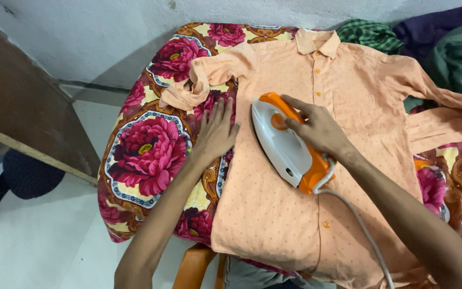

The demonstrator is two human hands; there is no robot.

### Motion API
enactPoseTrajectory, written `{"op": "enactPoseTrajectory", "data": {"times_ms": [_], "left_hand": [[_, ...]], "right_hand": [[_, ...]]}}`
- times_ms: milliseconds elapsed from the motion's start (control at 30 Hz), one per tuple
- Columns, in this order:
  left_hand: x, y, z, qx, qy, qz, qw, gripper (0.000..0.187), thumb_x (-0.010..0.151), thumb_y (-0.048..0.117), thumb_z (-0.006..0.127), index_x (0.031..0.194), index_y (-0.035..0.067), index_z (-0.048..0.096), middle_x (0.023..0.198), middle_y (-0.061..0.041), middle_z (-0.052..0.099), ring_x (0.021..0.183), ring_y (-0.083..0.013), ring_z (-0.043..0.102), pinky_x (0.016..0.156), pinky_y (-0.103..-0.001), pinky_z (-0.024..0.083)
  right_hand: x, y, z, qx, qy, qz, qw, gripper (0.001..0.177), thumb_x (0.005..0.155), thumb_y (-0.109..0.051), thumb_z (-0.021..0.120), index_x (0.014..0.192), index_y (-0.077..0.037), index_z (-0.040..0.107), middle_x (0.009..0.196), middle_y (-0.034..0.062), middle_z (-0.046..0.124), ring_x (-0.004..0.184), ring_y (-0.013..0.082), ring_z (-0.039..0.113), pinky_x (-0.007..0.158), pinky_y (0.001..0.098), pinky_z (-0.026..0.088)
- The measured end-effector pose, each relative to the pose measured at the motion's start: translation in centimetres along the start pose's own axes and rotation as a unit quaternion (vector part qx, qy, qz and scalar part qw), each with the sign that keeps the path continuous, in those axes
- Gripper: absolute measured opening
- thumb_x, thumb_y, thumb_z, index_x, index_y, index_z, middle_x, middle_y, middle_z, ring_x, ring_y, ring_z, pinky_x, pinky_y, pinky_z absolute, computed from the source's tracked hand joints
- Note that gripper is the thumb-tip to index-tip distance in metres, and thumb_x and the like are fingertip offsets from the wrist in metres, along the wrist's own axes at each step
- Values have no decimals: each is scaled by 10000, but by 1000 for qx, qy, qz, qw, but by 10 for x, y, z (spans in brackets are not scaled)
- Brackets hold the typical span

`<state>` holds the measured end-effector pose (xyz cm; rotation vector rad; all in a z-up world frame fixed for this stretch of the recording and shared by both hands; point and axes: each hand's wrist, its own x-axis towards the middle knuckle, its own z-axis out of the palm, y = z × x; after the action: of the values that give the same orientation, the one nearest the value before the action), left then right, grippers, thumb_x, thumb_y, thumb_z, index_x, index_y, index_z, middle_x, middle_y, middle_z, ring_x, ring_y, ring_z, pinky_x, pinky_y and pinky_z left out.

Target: The person lays a peach-colored long-sleeved shirt flat on a floral-patterned table, smooths it out, and irons the front body and sleeves using a white and orange iron. The person moves the iron back and forth across the fabric to remove wrinkles.

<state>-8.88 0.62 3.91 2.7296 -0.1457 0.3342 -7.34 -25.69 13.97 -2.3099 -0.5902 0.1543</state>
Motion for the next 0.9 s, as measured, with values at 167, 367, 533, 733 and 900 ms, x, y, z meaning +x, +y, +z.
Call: {"op": "enactPoseTrajectory", "data": {"times_ms": [167,367,533,733,900], "left_hand": [[-102,56,-17,27,-31,120,992,785,977,344,565,1576,-37,231,1642,-287,217,1532,-425,201,1223,-606,139],[-176,83,-20,21,-38,150,988,725,980,434,551,1546,20,365,1619,-294,253,1522,-442,208,1204,-604,144],[-181,78,-10,33,-13,145,989,698,1004,468,517,1548,43,413,1627,-282,270,1528,-428,215,1211,-602,148],[-185,78,-10,35,-14,139,990,685,1009,463,520,1548,52,418,1629,-274,281,1533,-410,223,1221,-595,142],[-184,78,-11,34,-2,142,989,689,993,456,537,1544,57,426,1628,-261,292,1532,-395,234,1220,-592,153]], "right_hand": [[-16,5,0,-18,-29,2,999,671,875,-311,643,1526,-211,511,1049,223,755,911,264,749,841,406,549],[4,4,12,-6,-13,-27,1000,664,864,-284,650,1511,-185,534,1012,218,769,865,273,749,832,398,554],[37,-8,31,5,4,-34,999,654,886,-294,664,1513,-163,534,941,209,761,832,257,740,811,389,552],[29,-11,25,10,-8,-40,999,663,886,-305,661,1519,-163,520,899,183,765,812,236,740,801,383,546],[-12,-7,12,-12,-32,-9,999,667,886,-325,655,1529,-209,514,920,197,765,816,240,732,796,387,540]]}}
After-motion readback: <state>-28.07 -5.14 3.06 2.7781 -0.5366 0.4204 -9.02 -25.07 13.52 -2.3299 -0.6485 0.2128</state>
